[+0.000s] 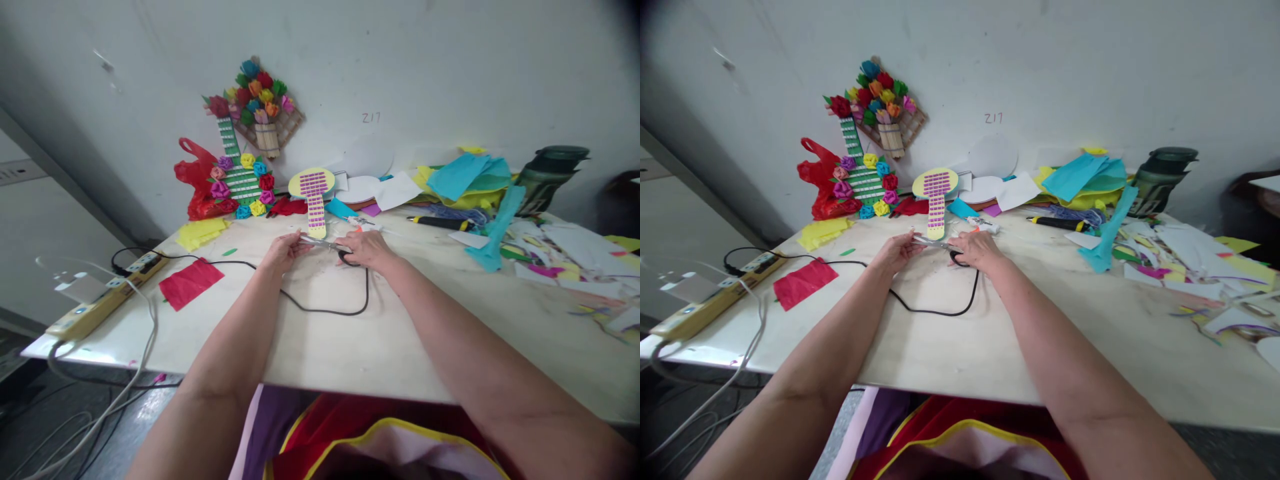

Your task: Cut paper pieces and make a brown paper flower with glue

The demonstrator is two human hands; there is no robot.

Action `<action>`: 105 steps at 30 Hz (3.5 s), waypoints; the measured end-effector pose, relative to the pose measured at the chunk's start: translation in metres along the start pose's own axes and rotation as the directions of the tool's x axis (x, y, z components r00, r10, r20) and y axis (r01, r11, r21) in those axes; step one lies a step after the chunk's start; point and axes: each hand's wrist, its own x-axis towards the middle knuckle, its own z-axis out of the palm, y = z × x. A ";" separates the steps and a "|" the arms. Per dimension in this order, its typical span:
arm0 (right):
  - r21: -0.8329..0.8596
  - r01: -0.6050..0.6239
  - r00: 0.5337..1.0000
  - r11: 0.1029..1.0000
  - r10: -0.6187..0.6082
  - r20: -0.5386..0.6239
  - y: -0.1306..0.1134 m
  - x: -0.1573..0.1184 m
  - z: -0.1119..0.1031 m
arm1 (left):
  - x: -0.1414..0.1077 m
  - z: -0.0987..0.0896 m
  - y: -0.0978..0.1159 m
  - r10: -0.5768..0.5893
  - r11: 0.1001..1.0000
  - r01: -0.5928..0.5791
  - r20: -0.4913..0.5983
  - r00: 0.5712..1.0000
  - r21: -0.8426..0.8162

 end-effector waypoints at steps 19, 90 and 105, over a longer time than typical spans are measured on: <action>0.024 -0.003 1.000 1.000 0.003 -0.006 -0.003 0.001 -0.002 | -0.002 0.003 0.003 -0.070 0.994 0.067 -0.024 0.997 -0.084; 0.030 0.048 0.998 0.998 -0.047 -0.038 -0.004 0.003 0.001 | -0.003 0.004 0.005 -0.158 0.971 0.147 -0.043 0.987 -0.188; 0.151 -0.030 0.997 0.988 0.040 -0.063 -0.003 0.005 0.010 | 0.002 0.003 0.003 -0.091 0.988 0.086 -0.027 0.996 -0.131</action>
